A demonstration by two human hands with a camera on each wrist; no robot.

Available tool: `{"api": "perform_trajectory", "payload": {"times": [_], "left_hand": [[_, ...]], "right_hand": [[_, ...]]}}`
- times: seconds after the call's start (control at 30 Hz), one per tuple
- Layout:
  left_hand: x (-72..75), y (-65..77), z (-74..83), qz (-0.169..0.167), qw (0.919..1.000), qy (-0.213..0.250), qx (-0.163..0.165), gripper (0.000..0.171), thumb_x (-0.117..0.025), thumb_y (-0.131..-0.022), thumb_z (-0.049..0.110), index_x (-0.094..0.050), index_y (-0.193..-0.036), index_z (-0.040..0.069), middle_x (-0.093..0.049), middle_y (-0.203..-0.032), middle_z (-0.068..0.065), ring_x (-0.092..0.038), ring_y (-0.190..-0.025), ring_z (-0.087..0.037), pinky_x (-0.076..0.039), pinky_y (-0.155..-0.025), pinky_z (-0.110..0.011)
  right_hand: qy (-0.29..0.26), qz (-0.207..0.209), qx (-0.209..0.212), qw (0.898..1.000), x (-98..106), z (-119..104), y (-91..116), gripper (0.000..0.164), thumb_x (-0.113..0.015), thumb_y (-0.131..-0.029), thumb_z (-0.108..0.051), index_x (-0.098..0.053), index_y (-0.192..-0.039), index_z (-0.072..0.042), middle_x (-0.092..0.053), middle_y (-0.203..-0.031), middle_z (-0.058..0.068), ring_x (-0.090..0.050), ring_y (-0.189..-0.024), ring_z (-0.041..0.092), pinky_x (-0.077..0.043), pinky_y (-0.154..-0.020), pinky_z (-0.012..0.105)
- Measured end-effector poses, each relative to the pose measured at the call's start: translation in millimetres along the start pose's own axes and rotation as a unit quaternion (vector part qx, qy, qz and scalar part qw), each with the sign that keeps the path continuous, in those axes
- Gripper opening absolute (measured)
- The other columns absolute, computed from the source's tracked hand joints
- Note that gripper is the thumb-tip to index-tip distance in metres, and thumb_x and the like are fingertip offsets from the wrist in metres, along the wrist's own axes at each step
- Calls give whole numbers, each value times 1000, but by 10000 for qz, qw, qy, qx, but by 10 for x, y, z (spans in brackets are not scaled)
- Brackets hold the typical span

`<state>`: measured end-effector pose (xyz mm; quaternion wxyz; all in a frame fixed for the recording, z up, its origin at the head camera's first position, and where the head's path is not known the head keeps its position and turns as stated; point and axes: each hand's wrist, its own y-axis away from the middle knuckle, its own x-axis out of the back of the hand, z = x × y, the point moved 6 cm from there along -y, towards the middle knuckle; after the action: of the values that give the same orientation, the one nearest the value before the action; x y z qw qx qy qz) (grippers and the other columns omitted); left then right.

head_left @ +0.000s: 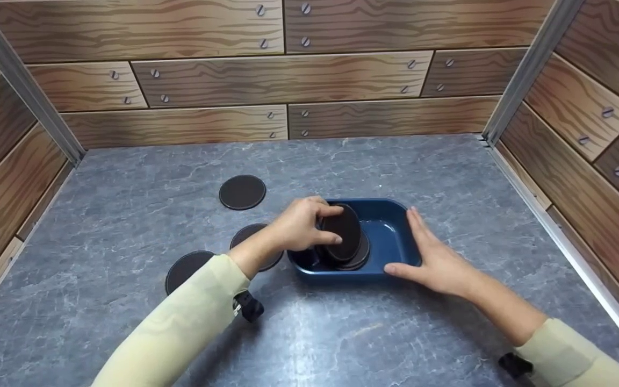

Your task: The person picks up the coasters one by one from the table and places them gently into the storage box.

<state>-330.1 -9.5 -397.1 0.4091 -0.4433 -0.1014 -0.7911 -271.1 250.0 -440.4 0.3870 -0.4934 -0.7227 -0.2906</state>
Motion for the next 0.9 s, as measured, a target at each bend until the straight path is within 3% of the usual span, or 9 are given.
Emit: {"api": "perform_trajectory", "payload": {"times": [0.13, 0.3, 0.63, 0.77, 0.9], "left_hand": [[-39, -17, 4, -55, 9998, -163, 33, 60, -89, -88, 25, -69, -141, 4, -72, -121, -15, -68, -111, -29, -54, -98, -40], [-75, -18, -5, -273, 9969, -716, 195, 60, -86, -91, 33, -69, -142, 9, -72, -121, -14, -68, -111, -31, -54, -98, -45], [-84, 15, 28, -648, 9773, -2017, 72, 59, -76, -97, 49, -67, -146, 17, -73, -126, -12, -68, -116, -30, -50, -102, -50], [18, 44, 72, -430, 9778, -2048, -137, 58, -76, -98, 48, -69, -144, 14, -73, -129, -13, -69, -117, -29, -50, -100, -54], [238, 85, 57, 174, 9840, -1738, -361, 54, -76, -98, 44, -71, -139, 10, -75, -126, -13, -72, -112, -32, -55, -97, -52]], "right_hand": [[-38, -10, 4, 10000, -6, -3, 3, 124, -74, -93, -62, 5, -170, -5, 8, -176, 20, -7, -159, 48, -15, -123, 67], [-34, -14, -11, 10000, -9, 6, 4, 124, -74, -93, -63, 5, -170, -5, 9, -176, 19, -7, -158, 49, -15, -123, 67], [5, -18, -61, 10000, -14, 14, -7, 125, -73, -93, -64, 7, -170, -8, 9, -176, 19, -8, -158, 49, -16, -123, 68], [41, 20, 2, 10000, -1, 7, 8, 124, -72, -93, -65, 5, -170, -6, 6, -176, 21, -9, -158, 49, -17, -123, 67], [25, 34, 41, 10000, 2, 5, 11, 124, -72, -93, -66, 3, -170, -4, 6, -176, 20, -9, -158, 48, -17, -123, 67]]}}
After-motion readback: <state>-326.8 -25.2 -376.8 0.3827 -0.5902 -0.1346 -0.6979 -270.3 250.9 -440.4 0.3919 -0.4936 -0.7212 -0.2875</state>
